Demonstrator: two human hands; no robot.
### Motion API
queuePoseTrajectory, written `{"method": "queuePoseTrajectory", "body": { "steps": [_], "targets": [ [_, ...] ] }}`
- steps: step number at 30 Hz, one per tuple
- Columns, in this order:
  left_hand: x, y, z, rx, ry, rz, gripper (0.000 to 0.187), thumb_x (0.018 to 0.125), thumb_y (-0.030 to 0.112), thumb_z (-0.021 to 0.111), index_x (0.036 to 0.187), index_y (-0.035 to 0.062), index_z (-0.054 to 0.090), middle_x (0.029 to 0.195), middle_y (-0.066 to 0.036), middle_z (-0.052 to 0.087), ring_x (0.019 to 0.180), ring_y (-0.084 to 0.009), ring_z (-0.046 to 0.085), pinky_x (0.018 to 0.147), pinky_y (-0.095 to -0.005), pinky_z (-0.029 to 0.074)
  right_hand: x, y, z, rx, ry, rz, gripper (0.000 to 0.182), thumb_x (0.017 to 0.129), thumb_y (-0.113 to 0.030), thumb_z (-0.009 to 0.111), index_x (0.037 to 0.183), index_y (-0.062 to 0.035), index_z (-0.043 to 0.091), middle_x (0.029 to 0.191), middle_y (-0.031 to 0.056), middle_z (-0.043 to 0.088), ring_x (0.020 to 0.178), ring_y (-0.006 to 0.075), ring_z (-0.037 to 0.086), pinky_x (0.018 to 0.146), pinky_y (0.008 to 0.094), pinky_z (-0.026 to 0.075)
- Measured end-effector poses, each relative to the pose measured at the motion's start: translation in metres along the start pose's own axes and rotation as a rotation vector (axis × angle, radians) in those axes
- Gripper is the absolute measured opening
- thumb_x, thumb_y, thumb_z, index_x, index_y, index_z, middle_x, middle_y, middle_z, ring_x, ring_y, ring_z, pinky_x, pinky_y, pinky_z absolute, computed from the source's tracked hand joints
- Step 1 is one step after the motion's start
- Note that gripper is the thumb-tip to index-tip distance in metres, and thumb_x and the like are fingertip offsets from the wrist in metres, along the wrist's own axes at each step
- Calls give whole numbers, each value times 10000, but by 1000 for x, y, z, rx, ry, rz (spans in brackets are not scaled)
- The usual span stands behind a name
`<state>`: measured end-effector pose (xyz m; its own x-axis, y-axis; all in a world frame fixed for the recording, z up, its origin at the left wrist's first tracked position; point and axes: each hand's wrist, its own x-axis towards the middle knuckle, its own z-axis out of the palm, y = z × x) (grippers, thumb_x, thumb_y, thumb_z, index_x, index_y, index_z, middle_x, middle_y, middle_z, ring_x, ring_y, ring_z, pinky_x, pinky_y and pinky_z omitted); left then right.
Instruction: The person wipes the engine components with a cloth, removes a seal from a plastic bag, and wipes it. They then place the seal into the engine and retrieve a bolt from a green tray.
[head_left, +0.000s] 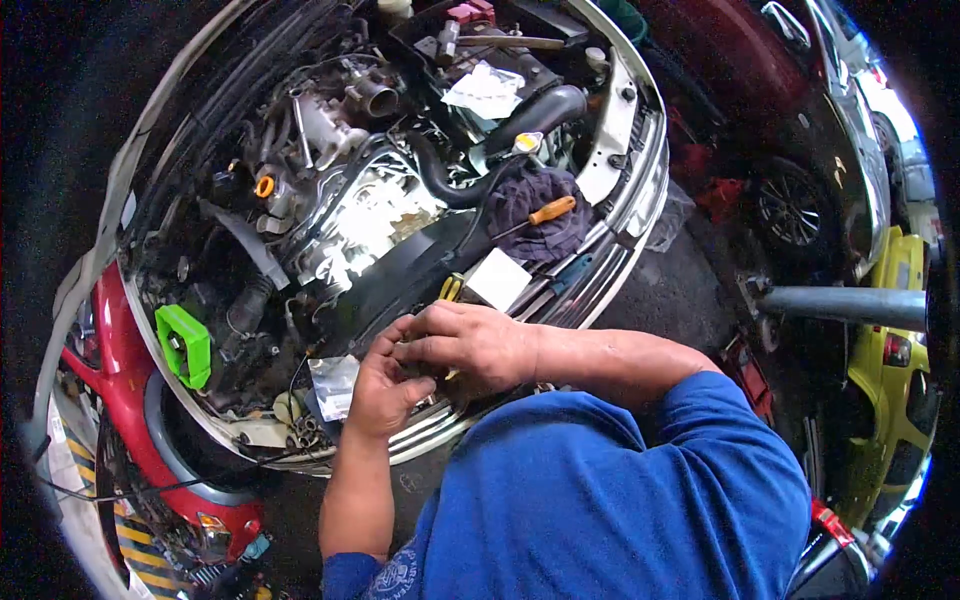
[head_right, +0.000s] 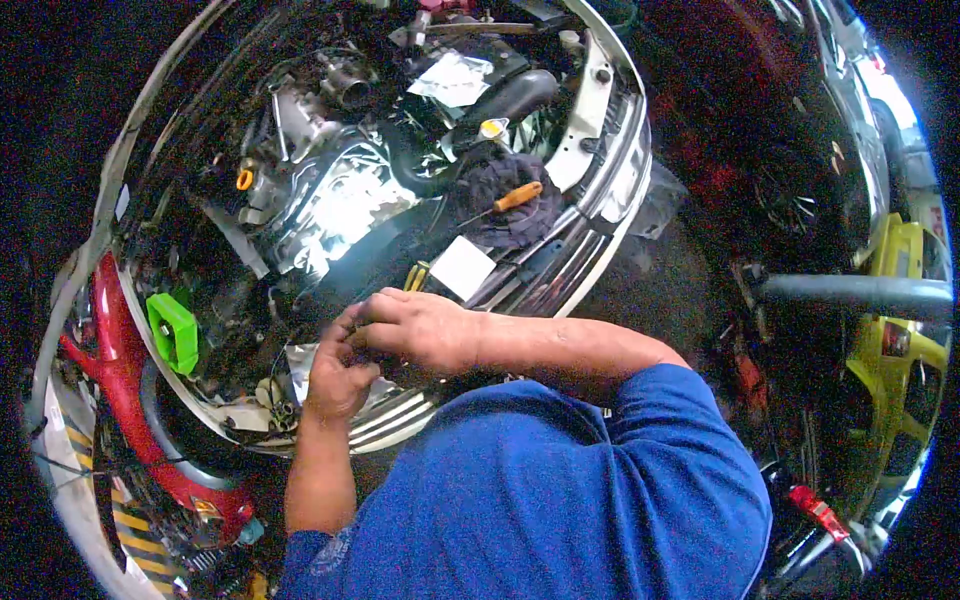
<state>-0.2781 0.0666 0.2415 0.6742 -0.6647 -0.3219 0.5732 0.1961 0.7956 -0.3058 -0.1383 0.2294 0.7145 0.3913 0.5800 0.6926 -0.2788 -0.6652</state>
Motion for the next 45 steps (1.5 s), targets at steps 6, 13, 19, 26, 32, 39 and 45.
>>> {"method": "queuePoseTrajectory", "body": {
  "steps": [6,13,19,26,32,39,45],
  "targets": [
    [74,-24,18,36,-61,-85,687,760,-47,683,1369,36,375,1154,-88,578,1001,-168,573,858,-290,492,-61,45,-35,51,148,370,600,602,-154,803,1145,-79,560,1052,148,540,983,347,544,836,417,472],
    [206,-51,66,1410,20,488,478,774,110,658,1232,40,538,1133,-185,565,995,-322,586,874,-364,495,-149,116,-93,-242,468,703,555,640,-173,815,1127,-65,574,1125,149,571,1077,343,554,926,379,457],
    [266,-78,59,1734,-11,320,284,797,98,619,1074,37,641,1057,-169,604,988,-340,593,881,-408,483,-178,143,-77,-325,469,808,599,657,-313,820,1145,-69,572,1119,144,564,1057,336,550,914,392,457],
    [272,-72,52,1698,-43,250,157,778,109,644,906,20,664,935,-180,631,888,-350,617,817,-416,495,-173,142,-75,-379,507,854,573,649,-376,811,1088,-62,617,1077,155,561,1025,342,536,910,406,447],
    [266,-69,52,1739,-51,321,311,738,129,677,1027,33,618,1012,-168,611,948,-348,595,829,-433,484,-164,134,-71,-407,465,952,514,714,-424,735,1028,-25,656,1114,183,555,1078,355,501,959,428,406],
    [240,-68,93,1694,-358,610,572,631,166,716,1178,107,561,1178,-102,529,1124,-302,490,951,-453,384,-166,136,-75,-370,414,979,470,782,-424,663,999,-7,669,1145,205,558,1087,366,502,968,430,399],
    [255,-94,88,1729,-343,636,485,619,200,724,1093,148,638,1123,-70,536,1098,-283,488,918,-459,372,-171,138,-89,-268,302,959,476,789,-415,662,1043,-13,668,1131,220,559,1080,373,512,962,434,405]
  ]
}}
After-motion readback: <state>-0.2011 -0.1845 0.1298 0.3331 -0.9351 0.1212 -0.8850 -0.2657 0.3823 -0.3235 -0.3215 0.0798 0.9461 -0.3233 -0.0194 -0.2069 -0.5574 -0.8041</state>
